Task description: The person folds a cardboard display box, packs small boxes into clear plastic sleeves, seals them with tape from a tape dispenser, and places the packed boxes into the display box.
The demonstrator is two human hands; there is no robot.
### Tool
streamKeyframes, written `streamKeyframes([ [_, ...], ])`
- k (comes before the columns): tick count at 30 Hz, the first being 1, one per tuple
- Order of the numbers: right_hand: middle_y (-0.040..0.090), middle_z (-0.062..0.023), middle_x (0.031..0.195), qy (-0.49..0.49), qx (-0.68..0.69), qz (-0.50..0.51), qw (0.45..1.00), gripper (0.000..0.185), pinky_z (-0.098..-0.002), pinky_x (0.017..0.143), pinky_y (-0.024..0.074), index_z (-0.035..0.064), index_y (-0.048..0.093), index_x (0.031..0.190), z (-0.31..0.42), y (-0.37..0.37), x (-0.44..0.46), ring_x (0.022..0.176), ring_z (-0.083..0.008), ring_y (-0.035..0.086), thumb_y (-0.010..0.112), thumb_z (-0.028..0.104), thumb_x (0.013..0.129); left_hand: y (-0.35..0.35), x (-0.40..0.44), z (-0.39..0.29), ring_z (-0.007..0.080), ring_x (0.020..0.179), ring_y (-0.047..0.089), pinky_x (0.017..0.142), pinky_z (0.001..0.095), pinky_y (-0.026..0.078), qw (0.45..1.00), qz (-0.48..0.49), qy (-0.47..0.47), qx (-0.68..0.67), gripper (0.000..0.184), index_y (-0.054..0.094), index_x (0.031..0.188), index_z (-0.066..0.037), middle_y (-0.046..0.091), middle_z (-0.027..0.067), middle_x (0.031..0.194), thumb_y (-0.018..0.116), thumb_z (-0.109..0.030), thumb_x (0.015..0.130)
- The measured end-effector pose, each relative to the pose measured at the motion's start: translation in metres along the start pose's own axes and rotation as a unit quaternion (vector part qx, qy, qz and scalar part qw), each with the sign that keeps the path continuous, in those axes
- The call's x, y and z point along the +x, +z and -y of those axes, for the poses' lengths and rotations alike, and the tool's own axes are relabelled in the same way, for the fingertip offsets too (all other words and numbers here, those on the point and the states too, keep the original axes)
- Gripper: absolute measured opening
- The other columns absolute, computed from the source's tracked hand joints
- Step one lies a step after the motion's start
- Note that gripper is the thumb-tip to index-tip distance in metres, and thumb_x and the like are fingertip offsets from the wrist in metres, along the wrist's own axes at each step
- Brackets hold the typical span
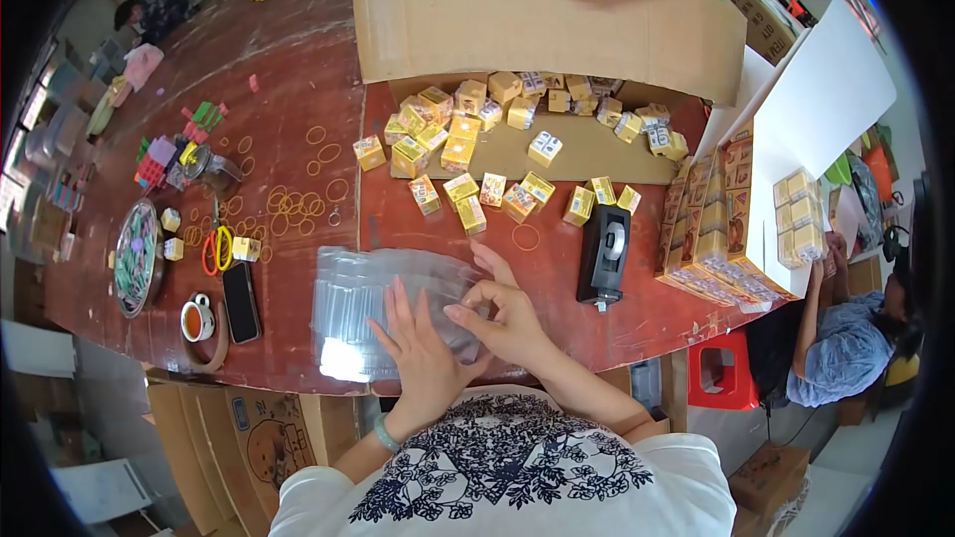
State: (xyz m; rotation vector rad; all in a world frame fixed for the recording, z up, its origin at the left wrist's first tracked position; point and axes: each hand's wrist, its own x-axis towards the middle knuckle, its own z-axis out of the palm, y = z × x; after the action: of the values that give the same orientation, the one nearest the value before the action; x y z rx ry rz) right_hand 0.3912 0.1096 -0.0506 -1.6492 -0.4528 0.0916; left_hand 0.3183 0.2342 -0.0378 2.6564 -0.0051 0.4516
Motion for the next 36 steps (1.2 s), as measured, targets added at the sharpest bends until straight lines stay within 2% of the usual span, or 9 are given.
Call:
streamKeyframes([
  [7,0.030,-0.0195,0.156,0.023,0.064,0.030,0.997,0.011,-0.0407,0.101,0.0446,0.0038,0.067,0.088,0.036,-0.017,0.002,0.132,-0.0352,0.044,0.074,0.012,0.085,-0.007,0.018,0.006,0.0394,0.127,0.048,0.106,0.0491,0.035,0.993,0.016,-0.021,-0.111,0.093,0.039,0.136,0.007,0.045,0.0300,0.141,0.086,-0.029,0.065],
  [12,0.035,-0.0165,0.153,-0.081,-0.111,0.042,0.990,0.017,-0.0369,0.096,0.0493,0.0019,0.068,0.104,0.046,-0.035,0.002,0.124,-0.0295,0.051,0.070,0.005,0.087,-0.023,0.033,0.015,0.0302,0.109,0.063,0.092,0.0337,0.050,0.923,0.161,-0.125,-0.327,0.073,0.044,0.133,0.004,0.060,0.0224,0.126,0.081,-0.017,0.073],
  [15,0.044,-0.0155,0.145,-0.059,0.034,-0.045,0.997,0.026,-0.0327,0.089,0.0518,0.0025,0.064,0.113,0.033,-0.050,0.018,0.113,-0.0249,0.057,0.068,0.002,0.087,-0.005,0.027,0.031,0.0284,0.099,0.068,0.084,0.0325,0.055,0.851,0.160,-0.104,-0.489,0.056,0.048,0.130,0.002,0.067,0.0191,0.114,0.075,-0.008,0.082],
  [16,0.047,-0.0148,0.141,-0.034,-0.006,-0.096,0.995,0.030,-0.0312,0.087,0.0520,0.0026,0.062,0.117,0.019,-0.059,0.028,0.109,-0.0231,0.058,0.067,0.001,0.087,-0.003,0.028,0.031,0.0284,0.099,0.068,0.084,0.0325,0.055,0.852,0.158,-0.101,-0.489,0.056,0.048,0.130,0.002,0.067,0.0191,0.114,0.075,-0.008,0.082],
  [20,0.056,-0.0175,0.126,-0.090,-0.430,-0.188,0.879,0.047,-0.0378,0.083,0.0512,0.0023,0.056,0.121,-0.072,-0.093,0.082,0.098,-0.0350,0.062,0.066,-0.006,0.077,0.001,0.022,0.029,0.0285,0.100,0.068,0.088,0.0333,0.055,0.602,0.135,-0.238,-0.750,0.037,0.054,0.128,0.001,0.067,0.0200,0.115,0.063,-0.003,0.092],
  [25,0.060,-0.0188,0.113,-0.005,-0.508,-0.097,0.856,0.045,-0.0417,0.083,0.0497,-0.0021,0.056,0.115,-0.096,-0.103,0.109,0.086,-0.0382,0.060,0.059,-0.010,0.071,0.007,0.012,0.021,0.0281,0.102,0.068,0.090,0.0354,0.056,0.519,0.097,-0.329,-0.783,0.033,0.056,0.129,0.000,0.067,0.0182,0.118,0.059,-0.009,0.097],
  [30,0.059,-0.0169,0.123,-0.085,-0.259,-0.165,0.948,0.052,-0.0381,0.090,0.0497,0.0023,0.056,0.126,-0.028,-0.088,0.039,0.104,-0.0353,0.061,0.063,-0.006,0.075,0.016,0.007,0.039,0.0267,0.104,0.067,0.093,0.0372,0.054,0.554,0.026,-0.431,-0.712,0.034,0.056,0.130,-0.001,0.067,0.0155,0.118,0.058,-0.015,0.099],
  [32,0.058,-0.0164,0.124,-0.091,-0.288,-0.147,0.942,0.052,-0.0375,0.091,0.0494,0.0024,0.056,0.126,-0.045,-0.078,0.012,0.106,-0.0343,0.060,0.063,-0.006,0.075,0.021,0.007,0.051,0.0241,0.107,0.065,0.097,0.0387,0.052,0.445,0.086,-0.331,-0.827,0.034,0.057,0.130,-0.003,0.068,0.0143,0.117,0.057,-0.015,0.098],
  [36,0.056,-0.0148,0.130,-0.122,-0.361,-0.082,0.921,0.051,-0.0358,0.093,0.0487,0.0026,0.056,0.126,-0.075,-0.055,-0.048,0.113,-0.0312,0.058,0.062,-0.007,0.076,0.045,-0.007,0.063,0.0237,0.111,0.064,0.098,0.0385,0.049,0.363,0.151,-0.297,-0.870,0.034,0.057,0.129,-0.006,0.068,0.0142,0.117,0.059,-0.011,0.096],
])
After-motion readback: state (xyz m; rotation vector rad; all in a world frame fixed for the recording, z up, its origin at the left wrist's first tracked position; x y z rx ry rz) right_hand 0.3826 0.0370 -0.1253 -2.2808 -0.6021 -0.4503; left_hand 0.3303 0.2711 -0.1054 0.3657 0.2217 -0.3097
